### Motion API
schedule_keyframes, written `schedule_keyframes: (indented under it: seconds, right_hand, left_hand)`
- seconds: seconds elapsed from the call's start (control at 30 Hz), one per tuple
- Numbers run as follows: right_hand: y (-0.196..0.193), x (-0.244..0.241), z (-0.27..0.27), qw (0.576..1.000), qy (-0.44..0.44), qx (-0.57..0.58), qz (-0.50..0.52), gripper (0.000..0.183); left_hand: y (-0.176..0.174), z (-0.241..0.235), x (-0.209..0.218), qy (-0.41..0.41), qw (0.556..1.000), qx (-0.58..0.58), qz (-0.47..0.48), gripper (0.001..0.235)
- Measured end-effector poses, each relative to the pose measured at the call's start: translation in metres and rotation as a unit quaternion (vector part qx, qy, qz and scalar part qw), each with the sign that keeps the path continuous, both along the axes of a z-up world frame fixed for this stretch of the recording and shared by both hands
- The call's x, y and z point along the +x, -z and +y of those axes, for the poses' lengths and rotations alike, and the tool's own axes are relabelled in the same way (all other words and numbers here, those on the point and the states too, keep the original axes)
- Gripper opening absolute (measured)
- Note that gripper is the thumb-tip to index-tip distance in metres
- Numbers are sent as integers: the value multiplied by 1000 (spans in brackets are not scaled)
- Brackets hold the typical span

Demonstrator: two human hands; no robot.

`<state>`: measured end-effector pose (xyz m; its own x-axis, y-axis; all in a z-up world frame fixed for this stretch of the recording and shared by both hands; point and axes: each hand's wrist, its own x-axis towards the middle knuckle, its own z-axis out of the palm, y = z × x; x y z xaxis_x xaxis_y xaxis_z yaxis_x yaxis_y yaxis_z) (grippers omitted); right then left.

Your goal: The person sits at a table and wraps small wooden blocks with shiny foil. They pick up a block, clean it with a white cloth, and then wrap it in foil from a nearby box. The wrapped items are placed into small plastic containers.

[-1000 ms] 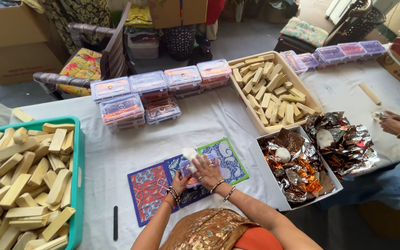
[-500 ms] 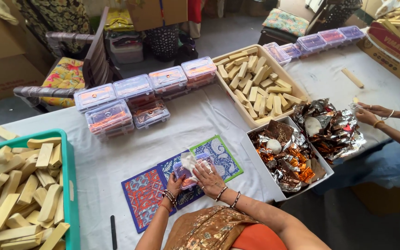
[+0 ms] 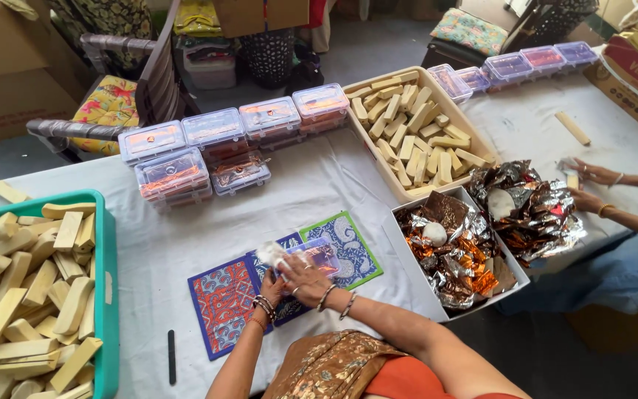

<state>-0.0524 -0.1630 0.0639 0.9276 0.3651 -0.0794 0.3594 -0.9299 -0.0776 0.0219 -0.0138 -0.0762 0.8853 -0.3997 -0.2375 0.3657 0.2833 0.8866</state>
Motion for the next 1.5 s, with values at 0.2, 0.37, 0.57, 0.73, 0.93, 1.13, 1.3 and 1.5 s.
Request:
schedule_keyframes:
  seconds: [0.2,0.37,0.57,0.73,0.93,1.13,1.3,1.5]
  right_hand:
    - [-41,4,-15,997,50,44,24,63]
    - [-19,3,-70,988,151,40,17,62]
    - [73,-6,-141,921,294,248,64,51]
    - [54,-32,-155,973,201,70,-84,44]
    - [35,-37,-146,979,171,47,-97,57]
    - [38,-40,-143,979,177,25,-98,61]
    - [42,-39,-145,976,180,24,-117,60]
    - [40,-38,-145,976,179,27,-121,59]
  left_hand:
    - [7,-1,-1,-13,999,-1,-37,50]
    - [6,-1,-5,-20,999,33,24,53]
    - [-5,-2,-16,-32,999,33,3,57]
    - [-16,-10,-25,-68,993,49,78,66]
    - [-46,-10,26,-126,988,91,26,75]
    - [-53,-13,154,-172,984,-4,49,70]
    - [-90,-15,232,-207,968,31,135,73]
    - [-94,-12,280,-254,950,30,180,93]
